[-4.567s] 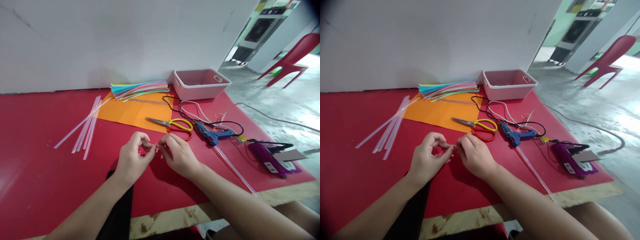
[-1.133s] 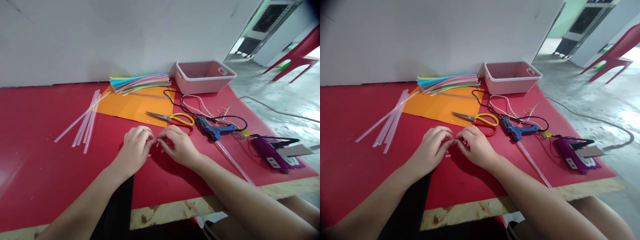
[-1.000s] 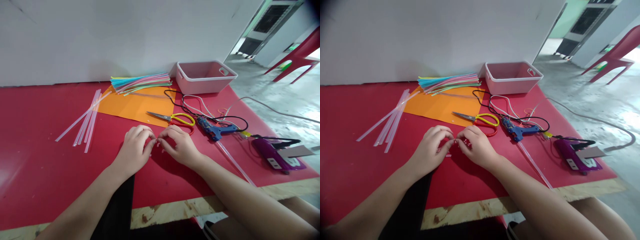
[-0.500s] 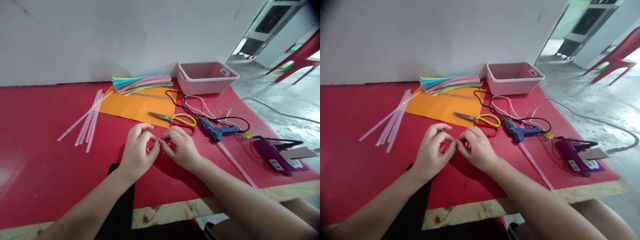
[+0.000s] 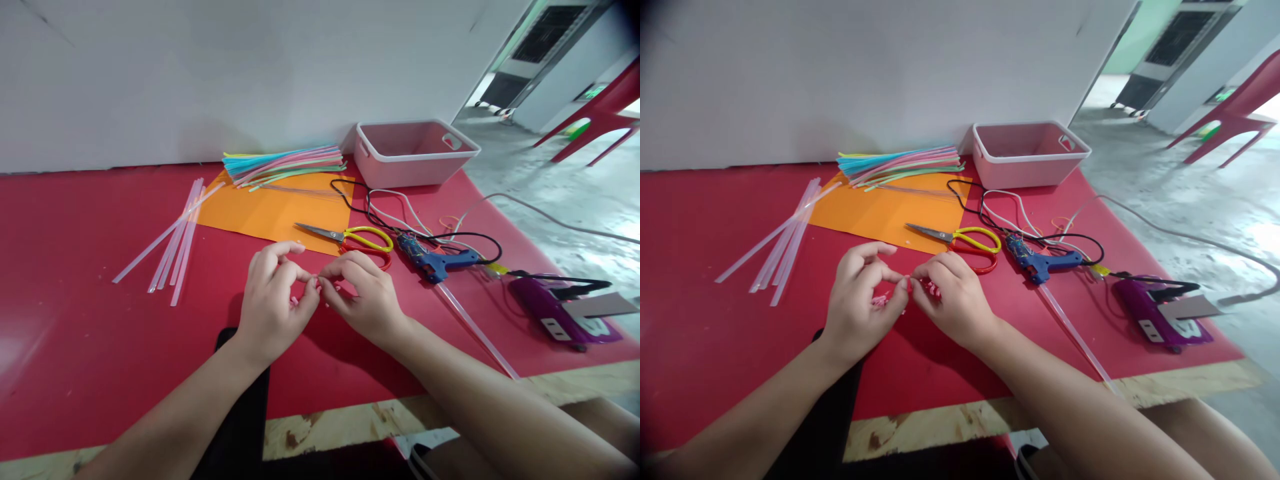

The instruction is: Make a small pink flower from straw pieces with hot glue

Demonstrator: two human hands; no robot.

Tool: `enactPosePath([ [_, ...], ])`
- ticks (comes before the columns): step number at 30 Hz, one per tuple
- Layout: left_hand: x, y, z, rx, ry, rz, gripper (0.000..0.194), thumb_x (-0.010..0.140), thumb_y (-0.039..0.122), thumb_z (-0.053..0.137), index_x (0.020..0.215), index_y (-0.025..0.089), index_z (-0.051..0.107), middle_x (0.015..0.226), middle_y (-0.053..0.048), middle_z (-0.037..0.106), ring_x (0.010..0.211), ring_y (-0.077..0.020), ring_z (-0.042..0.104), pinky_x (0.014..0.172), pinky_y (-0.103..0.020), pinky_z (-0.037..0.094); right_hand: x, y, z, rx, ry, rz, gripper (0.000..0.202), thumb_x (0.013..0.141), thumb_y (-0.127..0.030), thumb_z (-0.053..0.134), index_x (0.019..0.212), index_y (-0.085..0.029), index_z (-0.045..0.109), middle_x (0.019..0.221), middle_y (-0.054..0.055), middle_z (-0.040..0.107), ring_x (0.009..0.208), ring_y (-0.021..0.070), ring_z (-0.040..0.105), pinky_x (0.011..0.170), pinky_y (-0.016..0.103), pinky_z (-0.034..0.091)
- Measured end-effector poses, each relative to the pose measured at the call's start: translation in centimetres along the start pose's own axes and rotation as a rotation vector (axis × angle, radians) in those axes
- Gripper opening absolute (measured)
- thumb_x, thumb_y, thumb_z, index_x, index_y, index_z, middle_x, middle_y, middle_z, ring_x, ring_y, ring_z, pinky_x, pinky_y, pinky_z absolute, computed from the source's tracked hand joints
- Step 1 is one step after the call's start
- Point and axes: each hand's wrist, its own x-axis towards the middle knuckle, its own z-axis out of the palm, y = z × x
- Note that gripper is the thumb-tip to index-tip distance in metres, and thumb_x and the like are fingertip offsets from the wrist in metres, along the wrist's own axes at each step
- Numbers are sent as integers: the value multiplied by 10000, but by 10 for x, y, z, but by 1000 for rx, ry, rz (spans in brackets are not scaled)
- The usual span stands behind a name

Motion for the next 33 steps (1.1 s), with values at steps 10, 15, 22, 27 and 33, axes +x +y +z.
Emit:
enactPosePath([
  [10, -2, -4, 2, -1, -25, 24, 68, 868, 214, 598, 825, 161, 593, 1220, -132, 532, 1042, -240, 543, 946, -423, 462, 0, 2, 1, -39, -7, 26, 87, 878, -188, 572, 793, -193, 586, 752, 35, 643, 744, 165, 592, 689, 292, 502],
  [15, 4, -20, -3, 20, -243, -127, 157, 931, 258, 504, 878, 162, 617, 1129, -115, 574, 1115, -263, 541, 966, -426, 438, -1, 23, 2, -96, -114, 59, 71, 865, -148, 583, 808, -174, 616, 794, 62, 651, 776, 190, 584, 729, 322, 495],
  [22, 14, -38, -31, -48, -721, -311, 185, 904, 391, 527, 909, 212, 575, 957, -25, 581, 826, -189, 590, 735, -337, 477, -3, 18, 8, -163, -292, -55, 156, 918, -171, 548, 896, -156, 702, 855, 85, 666, 817, 217, 527, 806, 370, 479],
  [27, 11, -39, -30, -52, -818, -271, 116, 854, 327, 582, 899, 220, 590, 977, -25, 549, 847, -188, 578, 740, -330, 473, -4, 17, 7, -176, -343, -42, 283, 928, -104, 470, 1119, -124, 679, 949, 117, 662, 871, 230, 511, 833, 382, 485],
  [33, 11, -34, -23, -92, -773, -257, 95, 859, 309, 587, 888, 223, 613, 973, -18, 541, 828, -170, 570, 761, -323, 471, -4, 18, 4, -79, -324, -10, 236, 917, -134, 508, 1090, -130, 668, 955, 106, 662, 872, 220, 535, 843, 387, 477],
])
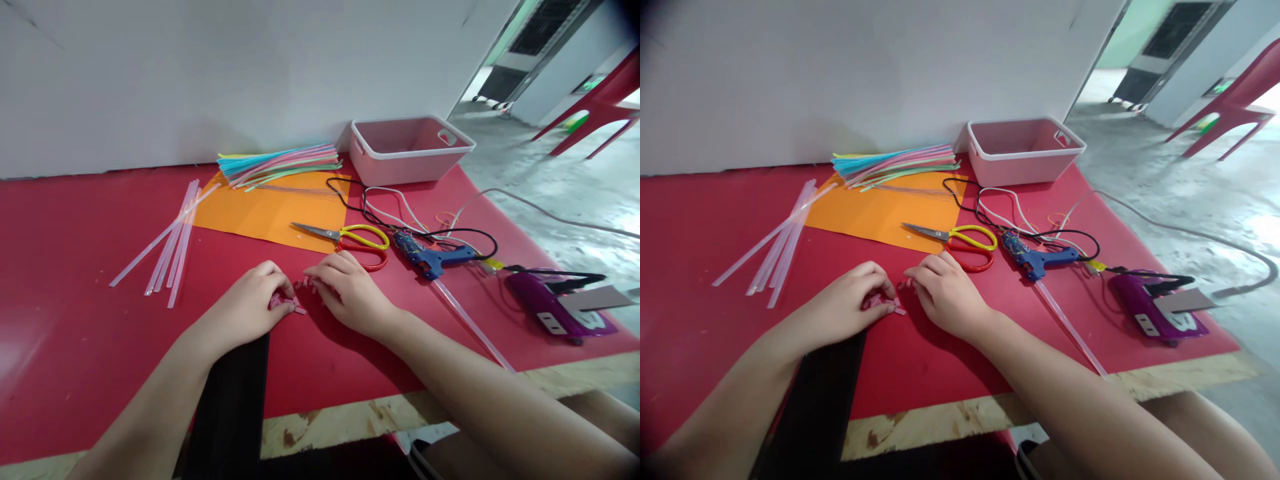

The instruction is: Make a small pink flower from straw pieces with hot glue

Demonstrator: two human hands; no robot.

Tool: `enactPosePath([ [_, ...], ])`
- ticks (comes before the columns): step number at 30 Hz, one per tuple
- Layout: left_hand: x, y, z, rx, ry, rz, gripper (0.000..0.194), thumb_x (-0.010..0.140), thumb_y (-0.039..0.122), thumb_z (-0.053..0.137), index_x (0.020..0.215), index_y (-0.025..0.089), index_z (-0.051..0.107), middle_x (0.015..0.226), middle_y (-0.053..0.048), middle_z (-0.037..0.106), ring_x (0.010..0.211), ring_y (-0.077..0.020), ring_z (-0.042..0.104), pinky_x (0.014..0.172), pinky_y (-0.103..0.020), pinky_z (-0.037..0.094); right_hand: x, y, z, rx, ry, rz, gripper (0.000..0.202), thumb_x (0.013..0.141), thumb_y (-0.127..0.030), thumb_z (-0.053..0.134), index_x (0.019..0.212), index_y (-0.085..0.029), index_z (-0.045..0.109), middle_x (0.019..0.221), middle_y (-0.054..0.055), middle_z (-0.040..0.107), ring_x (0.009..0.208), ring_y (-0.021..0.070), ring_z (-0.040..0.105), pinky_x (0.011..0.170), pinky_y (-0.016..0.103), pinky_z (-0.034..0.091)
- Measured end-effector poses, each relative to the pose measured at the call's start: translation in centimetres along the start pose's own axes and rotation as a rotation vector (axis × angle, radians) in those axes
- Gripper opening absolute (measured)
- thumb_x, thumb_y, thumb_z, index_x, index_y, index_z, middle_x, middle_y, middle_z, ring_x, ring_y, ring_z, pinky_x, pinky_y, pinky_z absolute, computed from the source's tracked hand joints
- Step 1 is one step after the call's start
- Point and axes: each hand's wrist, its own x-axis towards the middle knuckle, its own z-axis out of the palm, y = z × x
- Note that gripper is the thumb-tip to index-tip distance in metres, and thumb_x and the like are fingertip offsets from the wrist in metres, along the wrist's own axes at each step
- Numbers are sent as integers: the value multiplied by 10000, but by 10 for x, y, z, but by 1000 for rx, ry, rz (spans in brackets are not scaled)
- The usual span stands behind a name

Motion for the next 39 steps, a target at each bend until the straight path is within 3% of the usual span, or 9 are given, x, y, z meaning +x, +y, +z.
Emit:
enactPosePath([
  [4, 0, 0, 2, 2, 16, 52, 117, 875, 288, 577, 970, 227, 606, 1018, -25, 548, 902, -186, 568, 803, -336, 466, 1, -2, 0, 24, -2, -10, 199, 903, -133, 528, 1036, -135, 675, 928, 97, 659, 856, 211, 546, 832, 379, 467],
  [11, 1, 3, 8, 40, 59, 92, 93, 897, 249, 533, 844, 203, 593, 957, -34, 570, 895, -199, 563, 806, -353, 453, 1, -1, -2, 73, 48, 22, 161, 906, -150, 537, 992, -156, 673, 905, 85, 670, 841, 201, 572, 812, 371, 468],
  [18, 3, 15, 5, -279, 138, -64, 149, 895, 362, 565, 884, 214, 580, 835, 5, 655, 747, -156, 605, 675, -293, 461, -1, -6, -7, 162, 140, -11, 138, 899, -180, 566, 1016, -178, 639, 890, 69, 678, 834, 182, 600, 799, 349, 495],
  [23, 4, 14, 7, -497, 155, -21, 119, 857, 298, 615, 877, 210, 538, 854, 5, 629, 825, -154, 631, 752, -295, 503, -1, -6, -7, 238, 118, -53, 101, 904, -222, 602, 988, -188, 646, 892, 56, 708, 839, 161, 634, 780, 301, 521],
  [27, 1, 15, 8, -643, 146, -40, 226, 832, 250, 639, 913, 232, 429, 862, 24, 608, 835, -147, 647, 706, -274, 527, -2, -3, -6, 290, 107, -71, 79, 919, -201, 582, 942, -205, 659, 861, 38, 727, 815, 146, 660, 758, 280, 530],
  [39, -1, 20, 6, -506, 136, 26, 174, 846, 193, 599, 906, 236, 441, 833, 31, 564, 790, -118, 597, 666, -240, 499, 1, -3, -13, 187, 59, 1, 113, 937, -147, 459, 854, -195, 519, 794, 40, 626, 723, 148, 567, 659, 252, 464],
])
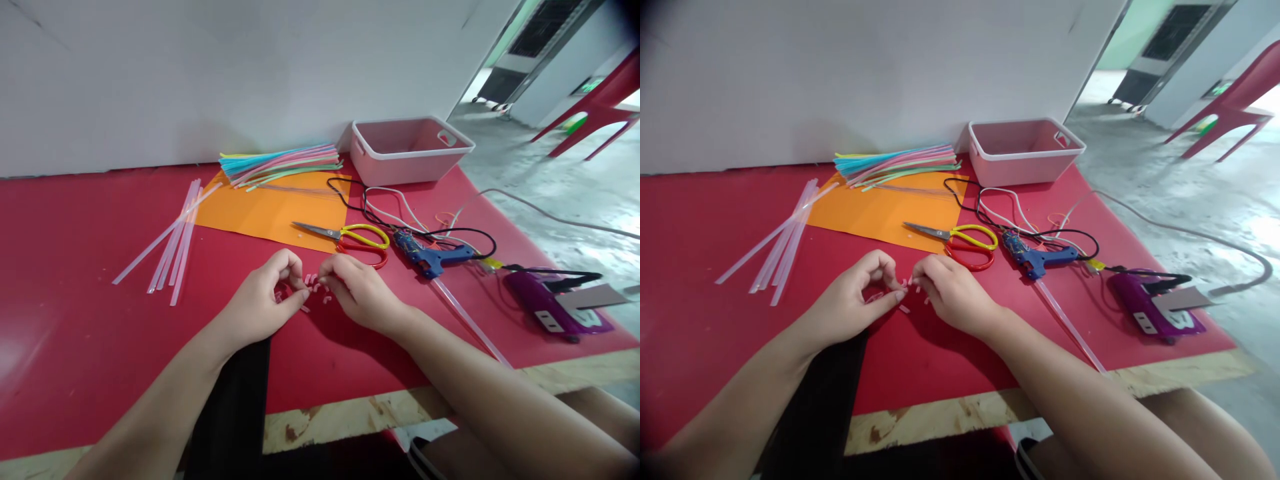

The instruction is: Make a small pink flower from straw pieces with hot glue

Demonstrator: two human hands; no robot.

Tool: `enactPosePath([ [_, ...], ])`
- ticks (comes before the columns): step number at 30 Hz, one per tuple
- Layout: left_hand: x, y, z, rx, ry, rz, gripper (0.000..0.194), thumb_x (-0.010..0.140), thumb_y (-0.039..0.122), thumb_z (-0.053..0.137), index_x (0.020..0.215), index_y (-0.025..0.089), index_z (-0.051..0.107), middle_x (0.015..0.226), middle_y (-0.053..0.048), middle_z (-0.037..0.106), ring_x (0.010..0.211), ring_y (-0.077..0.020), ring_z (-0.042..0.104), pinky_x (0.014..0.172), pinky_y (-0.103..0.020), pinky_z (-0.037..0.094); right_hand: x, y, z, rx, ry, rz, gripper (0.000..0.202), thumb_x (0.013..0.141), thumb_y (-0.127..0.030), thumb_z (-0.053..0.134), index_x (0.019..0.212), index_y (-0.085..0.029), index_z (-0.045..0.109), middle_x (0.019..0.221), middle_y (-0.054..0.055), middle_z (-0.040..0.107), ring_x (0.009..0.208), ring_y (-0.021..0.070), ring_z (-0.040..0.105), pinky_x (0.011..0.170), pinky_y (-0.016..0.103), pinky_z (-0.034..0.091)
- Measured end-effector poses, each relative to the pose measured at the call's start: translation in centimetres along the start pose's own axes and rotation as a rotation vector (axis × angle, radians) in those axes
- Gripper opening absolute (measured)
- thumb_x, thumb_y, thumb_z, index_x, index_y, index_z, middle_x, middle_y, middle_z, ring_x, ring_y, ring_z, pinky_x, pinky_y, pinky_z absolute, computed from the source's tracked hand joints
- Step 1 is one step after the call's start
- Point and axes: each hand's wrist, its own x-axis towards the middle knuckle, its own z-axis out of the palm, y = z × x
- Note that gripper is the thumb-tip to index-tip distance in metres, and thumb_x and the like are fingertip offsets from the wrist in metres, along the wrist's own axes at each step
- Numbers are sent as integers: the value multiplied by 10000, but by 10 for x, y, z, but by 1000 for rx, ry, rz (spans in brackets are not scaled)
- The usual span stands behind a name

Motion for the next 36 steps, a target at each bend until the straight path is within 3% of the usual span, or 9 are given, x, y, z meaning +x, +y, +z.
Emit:
enactPosePath([
  [10, 1, -8, 2, -48, 31, 3, 158, 858, 274, 608, 900, 227, 463, 861, 5, 588, 839, -155, 650, 736, -311, 571, 0, 3, -2, -120, 118, 195, 300, 967, -269, 421, 671, -229, 388, 585, -10, 484, 542, 143, 462, 541, 267, 312],
  [13, 2, -8, 2, -46, 36, -8, 157, 857, 279, 611, 901, 225, 470, 862, 4, 595, 836, -154, 652, 718, -298, 573, 0, 4, -2, -110, 132, 214, 277, 955, -278, 463, 686, -212, 465, 611, 0, 544, 567, 142, 506, 555, 259, 344],
  [20, 2, -7, 2, -60, 30, -11, 153, 866, 298, 607, 916, 221, 485, 880, 7, 595, 846, -148, 652, 701, -268, 561, -2, 2, 1, 4, 61, 122, 115, 922, -226, 552, 841, -189, 625, 781, 22, 697, 713, 137, 634, 675, 242, 476],
  [27, 3, -8, 3, 177, 98, 15, 105, 885, 314, 578, 934, 228, 545, 903, -13, 672, 841, -168, 656, 768, -309, 522, -2, 2, 2, -15, 76, 117, 113, 934, -188, 515, 872, -174, 608, 783, 41, 695, 700, 145, 631, 645, 251, 474],
  [36, 1, -4, 4, 234, 91, 86, 54, 888, 268, 566, 907, 228, 534, 857, 13, 665, 769, -129, 644, 677, -240, 498, -4, 4, 5, -71, 38, -47, 123, 926, -215, 560, 915, -186, 679, 807, 55, 690, 749, 156, 629, 701, 275, 504],
])
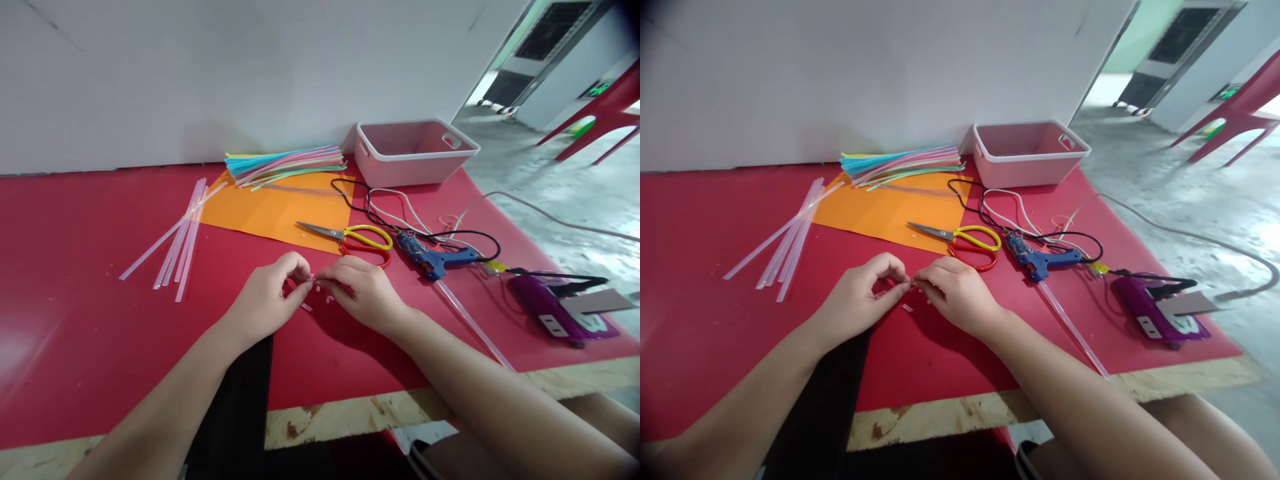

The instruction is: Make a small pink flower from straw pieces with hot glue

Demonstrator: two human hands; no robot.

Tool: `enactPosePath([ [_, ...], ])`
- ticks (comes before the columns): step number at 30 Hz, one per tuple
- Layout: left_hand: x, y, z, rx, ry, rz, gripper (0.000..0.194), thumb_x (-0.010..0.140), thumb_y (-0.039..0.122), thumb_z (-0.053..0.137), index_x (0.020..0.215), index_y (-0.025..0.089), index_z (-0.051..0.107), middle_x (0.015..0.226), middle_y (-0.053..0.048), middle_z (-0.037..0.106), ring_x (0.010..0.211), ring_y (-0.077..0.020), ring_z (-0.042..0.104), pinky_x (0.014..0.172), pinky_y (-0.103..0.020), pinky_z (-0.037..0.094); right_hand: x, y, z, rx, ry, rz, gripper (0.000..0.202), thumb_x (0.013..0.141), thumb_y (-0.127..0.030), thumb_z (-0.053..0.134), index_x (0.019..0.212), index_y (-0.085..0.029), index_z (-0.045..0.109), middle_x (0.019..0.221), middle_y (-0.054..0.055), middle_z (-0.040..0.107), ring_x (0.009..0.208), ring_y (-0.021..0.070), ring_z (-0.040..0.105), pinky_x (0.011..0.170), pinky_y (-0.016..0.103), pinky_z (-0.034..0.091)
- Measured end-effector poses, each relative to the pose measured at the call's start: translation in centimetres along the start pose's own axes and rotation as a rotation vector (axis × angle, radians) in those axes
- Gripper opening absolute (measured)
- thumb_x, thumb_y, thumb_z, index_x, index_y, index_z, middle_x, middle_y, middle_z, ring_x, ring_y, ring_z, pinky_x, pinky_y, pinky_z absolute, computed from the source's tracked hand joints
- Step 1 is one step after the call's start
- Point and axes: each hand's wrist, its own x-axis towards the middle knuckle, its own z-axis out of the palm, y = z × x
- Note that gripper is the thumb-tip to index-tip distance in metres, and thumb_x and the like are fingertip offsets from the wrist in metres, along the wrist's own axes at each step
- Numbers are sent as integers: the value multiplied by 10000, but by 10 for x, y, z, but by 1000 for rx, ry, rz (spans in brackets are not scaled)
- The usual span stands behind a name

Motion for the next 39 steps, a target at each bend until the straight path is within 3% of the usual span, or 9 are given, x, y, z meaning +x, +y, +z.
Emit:
enactPosePath([
  [7, -1, 4, 0, 47, 47, 16, 75, 863, 254, 584, 865, 223, 516, 777, 33, 640, 663, -103, 591, 613, -208, 460, 1, -4, -1, -58, 4, -28, 86, 901, -167, 561, 875, -174, 643, 762, 43, 665, 711, 154, 606, 670, 264, 486],
  [16, -4, 3, 14, 34, 175, -24, 126, 809, 202, 606, 796, 217, 481, 724, 54, 625, 594, -79, 561, 545, -181, 425, 1, -8, 5, -144, 33, -29, 94, 899, -155, 557, 847, -168, 635, 738, 47, 667, 693, 170, 592, 665, 277, 474],
  [23, -2, 1, 18, 24, 272, -3, 152, 794, 170, 619, 749, 213, 480, 641, 87, 536, 531, -44, 459, 501, -142, 360, 2, -9, 8, -174, 76, -9, 92, 901, -160, 563, 853, -170, 641, 776, 54, 698, 717, 182, 617, 683, 296, 487],
  [39, 0, 3, 20, 26, 307, -7, 202, 802, 196, 631, 710, 205, 452, 614, 82, 524, 520, -49, 457, 497, -153, 357, 2, -7, 11, -137, 121, 27, 85, 882, -171, 580, 838, -181, 652, 764, 40, 703, 706, 161, 634, 673, 272, 506],
])
